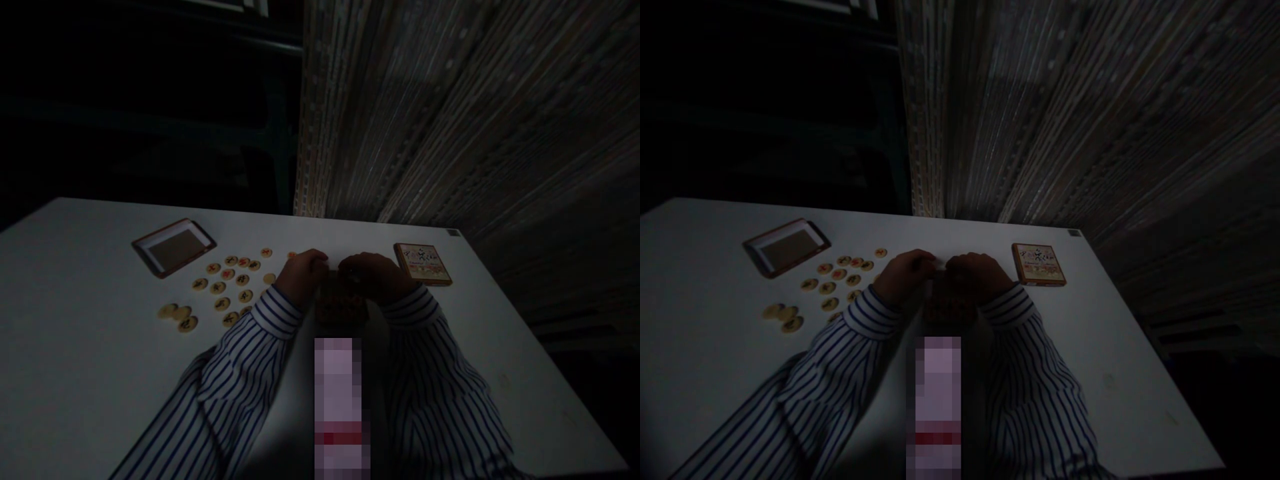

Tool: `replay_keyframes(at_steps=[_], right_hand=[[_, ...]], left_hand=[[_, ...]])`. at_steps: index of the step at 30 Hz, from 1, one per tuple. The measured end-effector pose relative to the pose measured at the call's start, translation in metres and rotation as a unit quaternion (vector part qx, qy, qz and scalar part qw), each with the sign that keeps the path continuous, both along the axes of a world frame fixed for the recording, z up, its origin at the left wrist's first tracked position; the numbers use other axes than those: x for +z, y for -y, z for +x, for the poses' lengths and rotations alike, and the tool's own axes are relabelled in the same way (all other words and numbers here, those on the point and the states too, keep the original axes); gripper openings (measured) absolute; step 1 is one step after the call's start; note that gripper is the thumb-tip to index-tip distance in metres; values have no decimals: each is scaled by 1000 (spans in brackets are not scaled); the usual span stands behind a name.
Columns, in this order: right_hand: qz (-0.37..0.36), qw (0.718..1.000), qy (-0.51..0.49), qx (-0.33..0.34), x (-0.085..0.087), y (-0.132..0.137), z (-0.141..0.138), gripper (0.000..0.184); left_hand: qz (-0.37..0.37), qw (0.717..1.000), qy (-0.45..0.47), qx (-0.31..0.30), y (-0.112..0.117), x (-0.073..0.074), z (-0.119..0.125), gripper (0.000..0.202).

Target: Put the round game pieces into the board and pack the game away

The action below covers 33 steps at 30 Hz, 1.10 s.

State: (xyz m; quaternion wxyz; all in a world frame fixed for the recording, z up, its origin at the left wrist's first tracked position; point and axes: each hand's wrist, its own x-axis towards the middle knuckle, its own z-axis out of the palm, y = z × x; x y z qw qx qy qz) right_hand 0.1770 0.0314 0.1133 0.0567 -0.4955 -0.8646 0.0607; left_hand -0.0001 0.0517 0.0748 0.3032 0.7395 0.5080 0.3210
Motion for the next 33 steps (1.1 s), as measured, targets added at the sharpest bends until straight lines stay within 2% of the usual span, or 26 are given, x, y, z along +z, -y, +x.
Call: replay_keyframes(at_steps=[5,11,18,25,33], right_hand=[[-21,999,9,-25,-4,-3,6,17],[-52,996,60,-38,-10,-6,6,18],[-59,990,122,-34,-15,-7,0,21],[-58,984,164,-25,-21,-9,-5,22],[-61,978,197,-15,-25,-9,-10,25]], left_hand=[[53,994,-93,25,-5,-2,-11,22],[44,985,-168,14,-8,-6,-14,25],[-14,980,-197,-34,-7,-9,-13,29],[-6,975,-219,-48,-6,-13,-13,29],[-31,965,-253,-63,-4,-8,-12,30]])
